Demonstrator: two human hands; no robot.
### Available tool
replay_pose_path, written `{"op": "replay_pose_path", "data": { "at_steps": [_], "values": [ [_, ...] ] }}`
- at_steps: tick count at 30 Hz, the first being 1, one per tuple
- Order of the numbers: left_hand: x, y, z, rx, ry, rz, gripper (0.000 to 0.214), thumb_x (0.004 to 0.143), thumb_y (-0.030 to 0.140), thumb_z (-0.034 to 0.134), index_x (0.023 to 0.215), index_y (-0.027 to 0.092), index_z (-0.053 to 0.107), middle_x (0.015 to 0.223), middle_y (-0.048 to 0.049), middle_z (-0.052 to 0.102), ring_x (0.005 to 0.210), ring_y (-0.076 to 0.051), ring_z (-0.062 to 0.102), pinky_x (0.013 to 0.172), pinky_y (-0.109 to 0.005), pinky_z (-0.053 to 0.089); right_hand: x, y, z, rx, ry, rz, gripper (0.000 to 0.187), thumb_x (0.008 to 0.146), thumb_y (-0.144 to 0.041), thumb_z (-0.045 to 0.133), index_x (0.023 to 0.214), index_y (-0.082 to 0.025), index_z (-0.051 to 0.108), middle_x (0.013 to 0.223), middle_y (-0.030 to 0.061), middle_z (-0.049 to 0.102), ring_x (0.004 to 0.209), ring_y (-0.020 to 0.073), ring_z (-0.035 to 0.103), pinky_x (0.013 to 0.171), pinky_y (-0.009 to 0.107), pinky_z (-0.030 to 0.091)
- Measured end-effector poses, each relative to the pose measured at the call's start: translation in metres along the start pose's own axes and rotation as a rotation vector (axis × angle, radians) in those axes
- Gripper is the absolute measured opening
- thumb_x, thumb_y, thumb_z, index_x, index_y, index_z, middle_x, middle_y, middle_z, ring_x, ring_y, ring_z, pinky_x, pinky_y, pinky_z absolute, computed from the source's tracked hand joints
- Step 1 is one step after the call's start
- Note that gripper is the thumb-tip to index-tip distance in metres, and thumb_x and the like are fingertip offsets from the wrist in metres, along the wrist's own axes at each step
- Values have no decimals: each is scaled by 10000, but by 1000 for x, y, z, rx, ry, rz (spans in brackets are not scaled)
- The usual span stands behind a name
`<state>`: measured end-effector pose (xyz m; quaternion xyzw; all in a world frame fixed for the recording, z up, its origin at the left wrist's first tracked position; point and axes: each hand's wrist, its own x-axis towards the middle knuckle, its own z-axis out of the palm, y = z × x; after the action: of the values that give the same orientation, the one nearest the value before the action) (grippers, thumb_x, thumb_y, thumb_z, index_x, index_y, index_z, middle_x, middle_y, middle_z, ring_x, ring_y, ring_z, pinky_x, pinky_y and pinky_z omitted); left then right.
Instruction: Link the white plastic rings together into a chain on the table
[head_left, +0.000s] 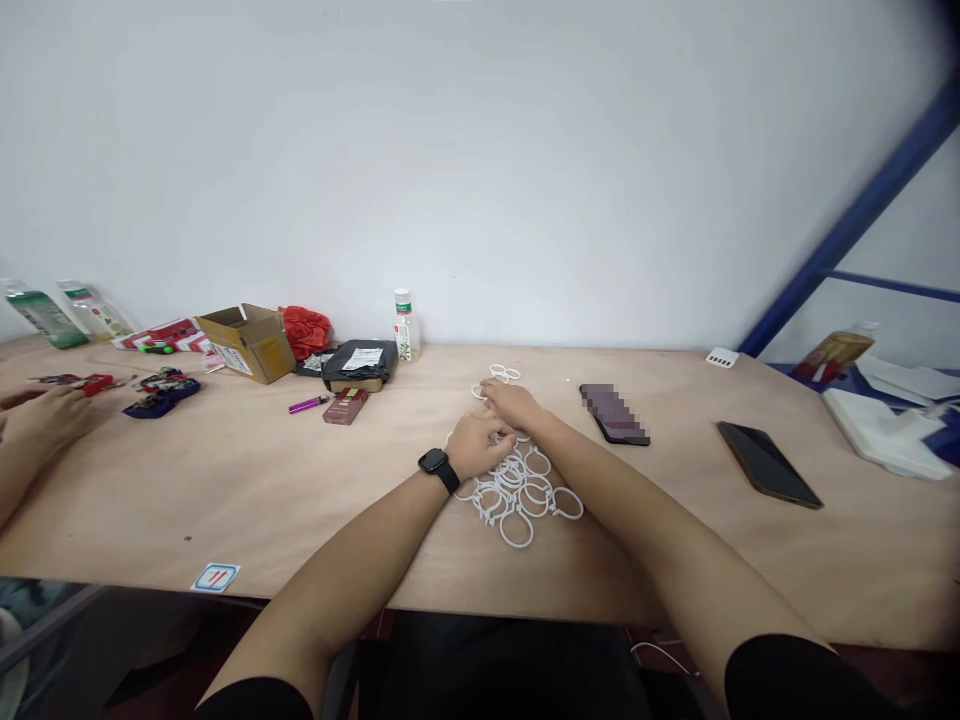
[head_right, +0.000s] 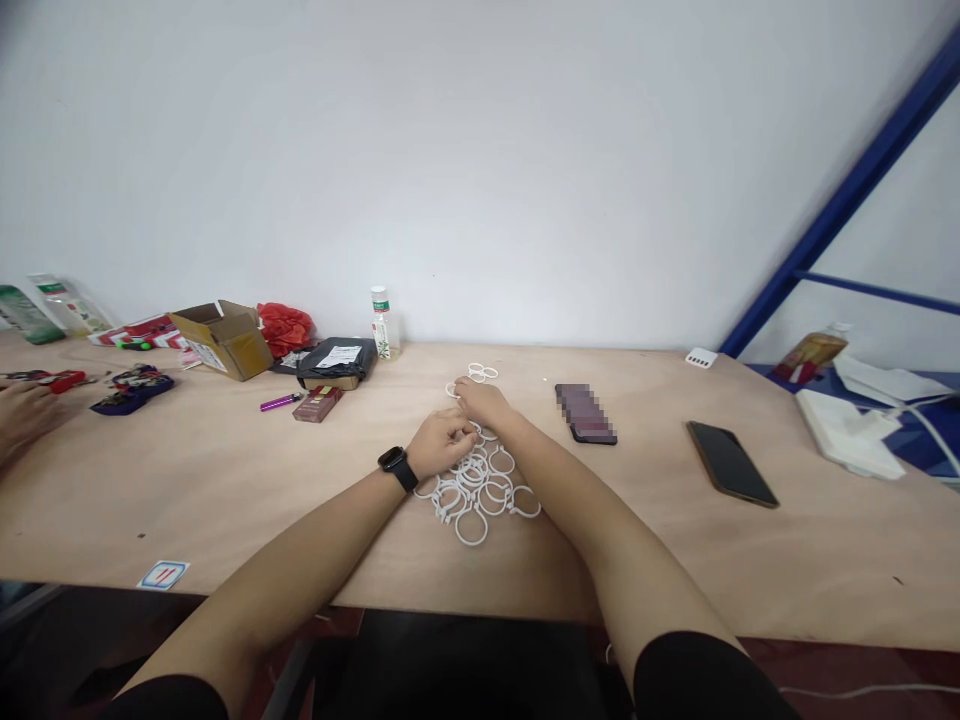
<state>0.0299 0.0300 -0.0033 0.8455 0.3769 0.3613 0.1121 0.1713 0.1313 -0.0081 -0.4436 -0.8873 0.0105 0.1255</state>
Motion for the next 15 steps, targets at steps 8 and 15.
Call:
{"op": "replay_pose_path", "data": {
  "at_steps": [8,15],
  "values": [
    [1,-3,1,-44,237,-24,334,858,244,615,1189,198,622,1158,-94,601,902,-163,610,802,-294,512,-73,0,-5,830,267,129,358,976,-467,349,903,-192,568,647,-15,529,626,151,519,619,255,430],
    [1,-1,0,-38,124,-76,181,902,330,587,831,180,658,736,-8,661,661,-123,572,657,-247,442,-95,-22,-10,1016,253,118,384,932,-512,423,813,-182,580,626,-18,515,571,126,478,554,238,386]
  ]
}}
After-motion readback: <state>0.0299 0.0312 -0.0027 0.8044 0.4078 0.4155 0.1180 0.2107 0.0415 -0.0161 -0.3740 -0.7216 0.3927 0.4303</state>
